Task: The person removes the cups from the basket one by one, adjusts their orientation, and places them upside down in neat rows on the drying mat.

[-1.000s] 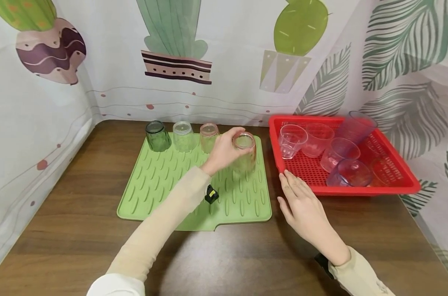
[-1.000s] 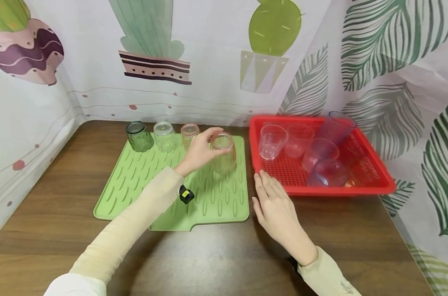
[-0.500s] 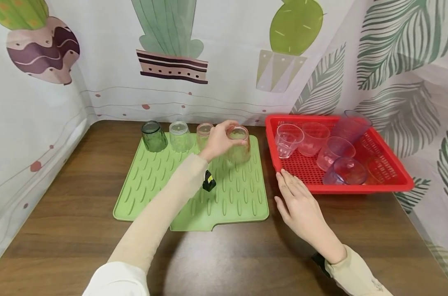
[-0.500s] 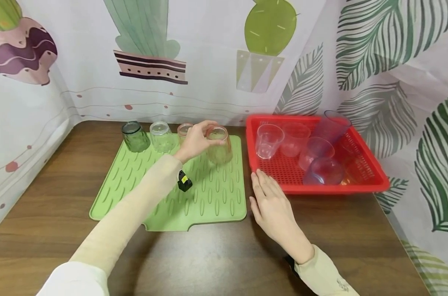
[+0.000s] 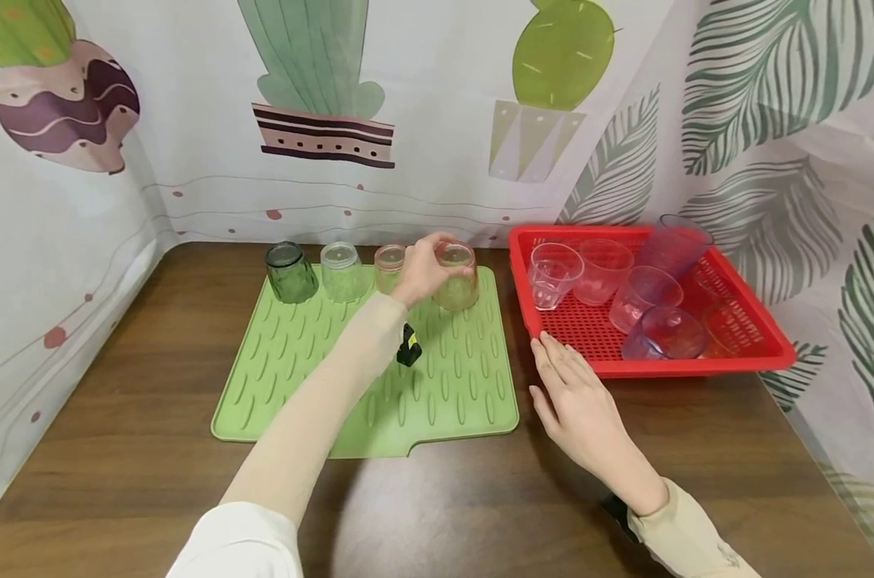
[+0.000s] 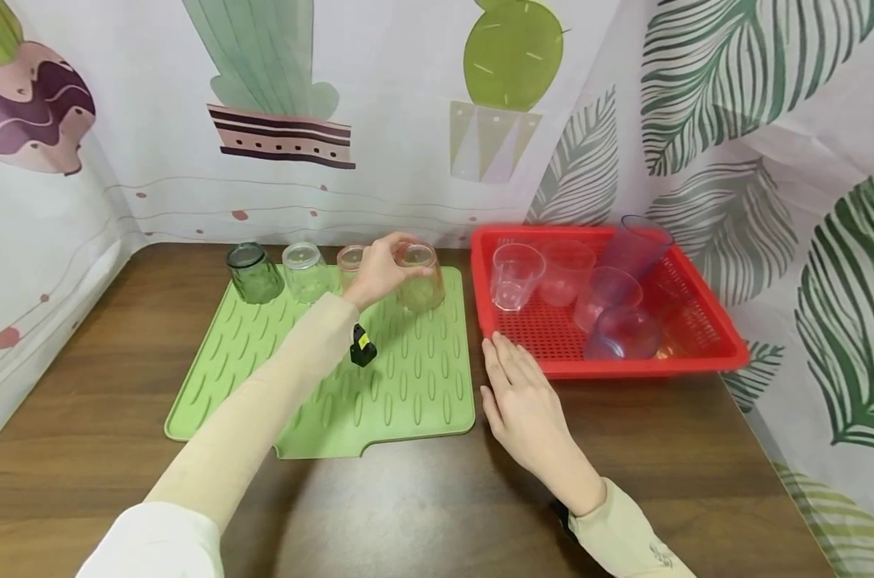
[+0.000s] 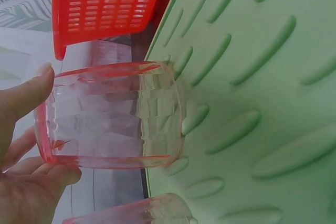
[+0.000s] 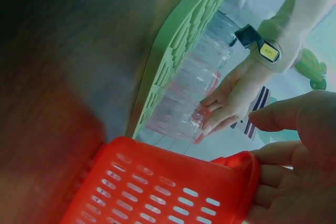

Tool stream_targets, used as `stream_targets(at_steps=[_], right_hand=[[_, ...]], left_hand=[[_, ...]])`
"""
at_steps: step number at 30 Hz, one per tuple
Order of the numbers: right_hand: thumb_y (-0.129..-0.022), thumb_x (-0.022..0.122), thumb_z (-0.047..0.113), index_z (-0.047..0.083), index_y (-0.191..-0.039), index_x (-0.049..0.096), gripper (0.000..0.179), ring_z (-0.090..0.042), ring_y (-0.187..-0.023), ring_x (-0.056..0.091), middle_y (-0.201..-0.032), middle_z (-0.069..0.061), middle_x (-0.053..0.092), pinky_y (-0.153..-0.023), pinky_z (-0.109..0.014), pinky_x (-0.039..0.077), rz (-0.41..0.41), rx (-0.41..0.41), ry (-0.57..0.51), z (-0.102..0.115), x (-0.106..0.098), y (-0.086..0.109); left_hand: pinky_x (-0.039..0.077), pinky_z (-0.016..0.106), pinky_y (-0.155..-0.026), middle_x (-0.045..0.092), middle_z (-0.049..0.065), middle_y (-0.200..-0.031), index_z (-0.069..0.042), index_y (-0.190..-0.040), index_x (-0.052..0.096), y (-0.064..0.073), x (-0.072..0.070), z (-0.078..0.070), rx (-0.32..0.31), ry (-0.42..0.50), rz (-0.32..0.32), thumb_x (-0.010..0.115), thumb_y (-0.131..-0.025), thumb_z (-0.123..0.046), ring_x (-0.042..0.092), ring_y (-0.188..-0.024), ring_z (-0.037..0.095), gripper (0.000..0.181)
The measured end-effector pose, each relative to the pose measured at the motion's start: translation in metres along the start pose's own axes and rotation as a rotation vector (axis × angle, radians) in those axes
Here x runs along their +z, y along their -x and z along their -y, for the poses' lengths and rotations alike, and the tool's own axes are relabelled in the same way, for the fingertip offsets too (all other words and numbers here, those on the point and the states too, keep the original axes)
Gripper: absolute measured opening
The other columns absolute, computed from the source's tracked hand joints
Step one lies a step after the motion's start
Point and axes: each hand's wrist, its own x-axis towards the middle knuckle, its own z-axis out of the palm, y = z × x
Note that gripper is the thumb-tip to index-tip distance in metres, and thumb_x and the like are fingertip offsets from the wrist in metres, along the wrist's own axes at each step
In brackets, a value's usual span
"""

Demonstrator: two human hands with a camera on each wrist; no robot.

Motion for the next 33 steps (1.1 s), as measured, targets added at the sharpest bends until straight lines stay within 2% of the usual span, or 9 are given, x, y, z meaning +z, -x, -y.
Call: stream_targets(at_steps=[15,19,28,33], right_hand=[[-0.084,0.066,0.013,-0.006,-0.136,0.05,0.058,-0.037,-0.127,0.053,-0.14,-0.024,0.052,-0.108,-0.051,0.04,-0.014,-0.014,0.003,0.0023,0.0016,-0.001],[-0.084,0.065,0.014,-0.006,-0.137,0.05,0.058,-0.036,-0.128,0.052,-0.14,-0.024,0.052,-0.11,-0.049,0.038,-0.014,-0.015,0.007,0.0022,0.0023,-0.0007],[-0.084,0.065,0.013,-0.007,-0.136,0.05,0.058,-0.036,-0.127,0.053,-0.139,-0.024,0.052,-0.109,-0.049,0.039,-0.027,-0.018,0.017,0.001,0.0038,0.0006],[-0.083,0.065,0.013,-0.007,-0.136,0.05,0.058,-0.037,-0.127,0.053,-0.139,-0.025,0.052,-0.109,-0.05,0.039,-0.027,-0.009,0.024,-0.0006,0.0032,0.0018]], left_hand=[[0.049,0.036,-0.098,0.068,0.007,-0.121,-0.011,-0.123,0.061,-0.006,0.0035,0.0043,-0.058,-0.016,-0.073,0.084,-0.075,-0.027,0.063,-0.112,0.024,0.055],[0.049,0.037,-0.098,0.066,0.009,-0.124,-0.01,-0.126,0.058,-0.0055,0.004,0.0041,-0.059,-0.031,-0.049,0.082,-0.077,-0.027,0.062,-0.113,0.025,0.056],[0.047,0.042,-0.102,0.061,0.014,-0.132,-0.011,-0.139,0.047,-0.0027,0.0032,0.0074,-0.006,-0.073,0.052,0.079,-0.081,-0.019,0.059,-0.12,0.028,0.067],[0.036,0.048,-0.113,0.047,0.01,-0.148,-0.014,-0.149,0.036,0.0015,-0.0041,0.0078,-0.013,-0.047,0.103,0.075,-0.085,-0.018,0.043,-0.137,0.031,0.075]])
